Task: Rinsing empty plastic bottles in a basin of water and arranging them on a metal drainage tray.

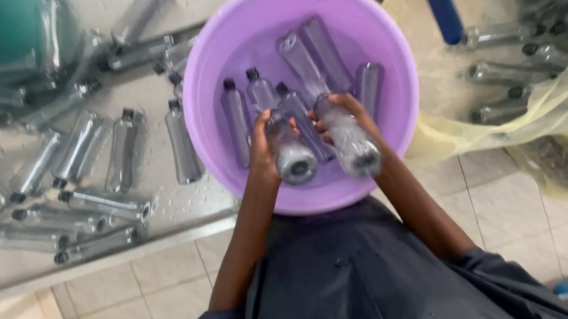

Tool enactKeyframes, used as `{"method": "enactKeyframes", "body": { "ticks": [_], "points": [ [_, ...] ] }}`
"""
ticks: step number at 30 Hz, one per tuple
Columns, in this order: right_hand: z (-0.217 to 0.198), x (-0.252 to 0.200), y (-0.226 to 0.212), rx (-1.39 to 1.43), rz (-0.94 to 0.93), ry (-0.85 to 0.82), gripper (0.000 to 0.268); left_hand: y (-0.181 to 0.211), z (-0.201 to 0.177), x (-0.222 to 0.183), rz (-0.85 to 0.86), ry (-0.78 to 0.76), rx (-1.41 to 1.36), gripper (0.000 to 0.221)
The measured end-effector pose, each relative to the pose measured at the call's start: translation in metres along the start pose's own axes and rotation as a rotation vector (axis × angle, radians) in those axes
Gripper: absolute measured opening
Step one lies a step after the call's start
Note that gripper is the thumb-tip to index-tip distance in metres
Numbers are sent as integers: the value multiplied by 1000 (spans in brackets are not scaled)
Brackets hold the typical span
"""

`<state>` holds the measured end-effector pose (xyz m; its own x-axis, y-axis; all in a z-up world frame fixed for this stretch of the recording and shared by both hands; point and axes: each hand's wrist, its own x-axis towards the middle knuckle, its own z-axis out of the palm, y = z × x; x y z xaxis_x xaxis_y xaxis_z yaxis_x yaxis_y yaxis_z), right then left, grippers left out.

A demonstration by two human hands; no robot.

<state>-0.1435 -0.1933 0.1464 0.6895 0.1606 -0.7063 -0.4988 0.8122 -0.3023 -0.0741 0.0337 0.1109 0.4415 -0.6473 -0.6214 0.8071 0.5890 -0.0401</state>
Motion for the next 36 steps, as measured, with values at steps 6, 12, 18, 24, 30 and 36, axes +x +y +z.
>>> {"method": "enactKeyframes", "body": {
  "ticks": [6, 12, 18, 24, 30, 36],
  "points": [
    [53, -64, -6, -40, -196, -147, 83, -14, 53, -56, 82, -31, 144, 64],
    [80, -68, -23, -89, -158, -41, 40, -6, 71, -39, 22, -16, 9, 61],
    [62, -101, -5, 76, -172, -225, 31, -23, 33, -32, 96, 66, -122, 49],
    [-5, -10, 15, 31, -154, -22, 26, -36, 36, -33, 197, 178, 60, 51],
    [-27, -14, 13, 183, -153, -165, 49, -22, 29, -48, 368, 103, 247, 60],
    [13, -9, -11, 25, -162, -111, 39, -4, 63, -39, 256, 16, 88, 57]
  ]
}}
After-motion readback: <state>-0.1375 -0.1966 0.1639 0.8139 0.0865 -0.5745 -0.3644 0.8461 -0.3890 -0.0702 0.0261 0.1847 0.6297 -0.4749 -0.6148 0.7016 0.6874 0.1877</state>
